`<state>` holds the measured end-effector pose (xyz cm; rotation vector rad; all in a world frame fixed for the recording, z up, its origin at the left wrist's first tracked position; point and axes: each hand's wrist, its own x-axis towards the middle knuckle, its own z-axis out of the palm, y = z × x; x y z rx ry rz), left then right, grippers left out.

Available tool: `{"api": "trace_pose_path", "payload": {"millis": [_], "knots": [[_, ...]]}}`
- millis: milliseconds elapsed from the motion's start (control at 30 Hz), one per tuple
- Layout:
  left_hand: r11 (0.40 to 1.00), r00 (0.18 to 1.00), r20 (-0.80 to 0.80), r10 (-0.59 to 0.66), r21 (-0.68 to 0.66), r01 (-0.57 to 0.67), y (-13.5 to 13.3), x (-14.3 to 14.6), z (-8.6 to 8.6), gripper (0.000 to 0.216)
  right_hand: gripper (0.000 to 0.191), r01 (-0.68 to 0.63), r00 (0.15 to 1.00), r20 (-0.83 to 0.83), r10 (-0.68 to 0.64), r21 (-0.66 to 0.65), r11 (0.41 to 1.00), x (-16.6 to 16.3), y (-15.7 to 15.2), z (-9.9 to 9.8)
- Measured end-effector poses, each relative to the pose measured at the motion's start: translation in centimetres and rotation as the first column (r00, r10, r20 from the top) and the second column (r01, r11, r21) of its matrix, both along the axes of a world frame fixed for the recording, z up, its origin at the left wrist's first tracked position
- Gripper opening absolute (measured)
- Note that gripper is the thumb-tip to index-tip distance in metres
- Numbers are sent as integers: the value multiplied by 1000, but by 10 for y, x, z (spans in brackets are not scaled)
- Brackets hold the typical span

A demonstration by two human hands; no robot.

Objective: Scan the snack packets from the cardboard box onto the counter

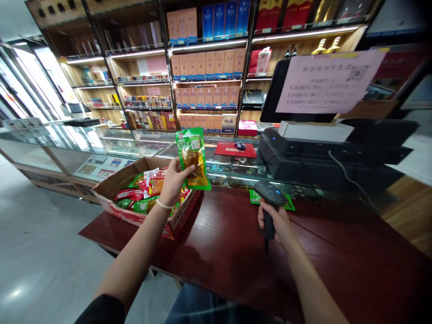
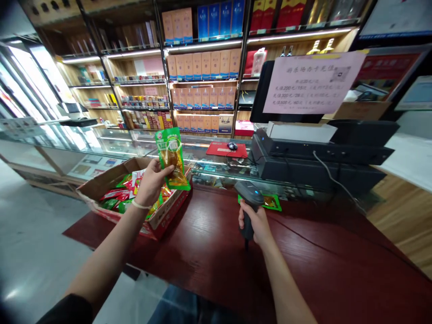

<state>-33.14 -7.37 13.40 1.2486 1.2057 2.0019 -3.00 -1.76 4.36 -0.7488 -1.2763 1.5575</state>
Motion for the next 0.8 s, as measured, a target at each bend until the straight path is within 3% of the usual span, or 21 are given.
{"api": "trace_pose_path", "payload": {"millis": [67,167,267,333,467,633,700,800], "knots": [[990,976,168,-139,-10,143,9,32,-7,45,27,22,1000,4,-22,-14,1000,0,1,0],[929,865,391,-314,-64,366,31,68,-33,51,30,42,999,12,-42,-36,998,-1,2,-2],[783,673,584,-453,-100,614,51,86,-66,33,30,43,999,18,-43,-38,998,-1,5,-6],[690,558,662,-500,-84,719,59,90,-85,45,29,43,999,34,-42,-27,999,0,6,-9],[614,432,725,-536,-17,789,54,87,-113,62,29,43,997,60,-41,-31,999,-1,8,-13],[576,340,784,-520,27,817,48,82,-139,48,29,32,997,67,-26,-80,996,-3,9,-16],[598,352,821,-448,-17,801,51,83,-145,43,29,31,997,76,-25,-74,997,-4,9,-16],[628,441,847,-297,-174,759,59,89,-151,35,28,47,992,119,-40,-55,997,-3,8,-14]]}}
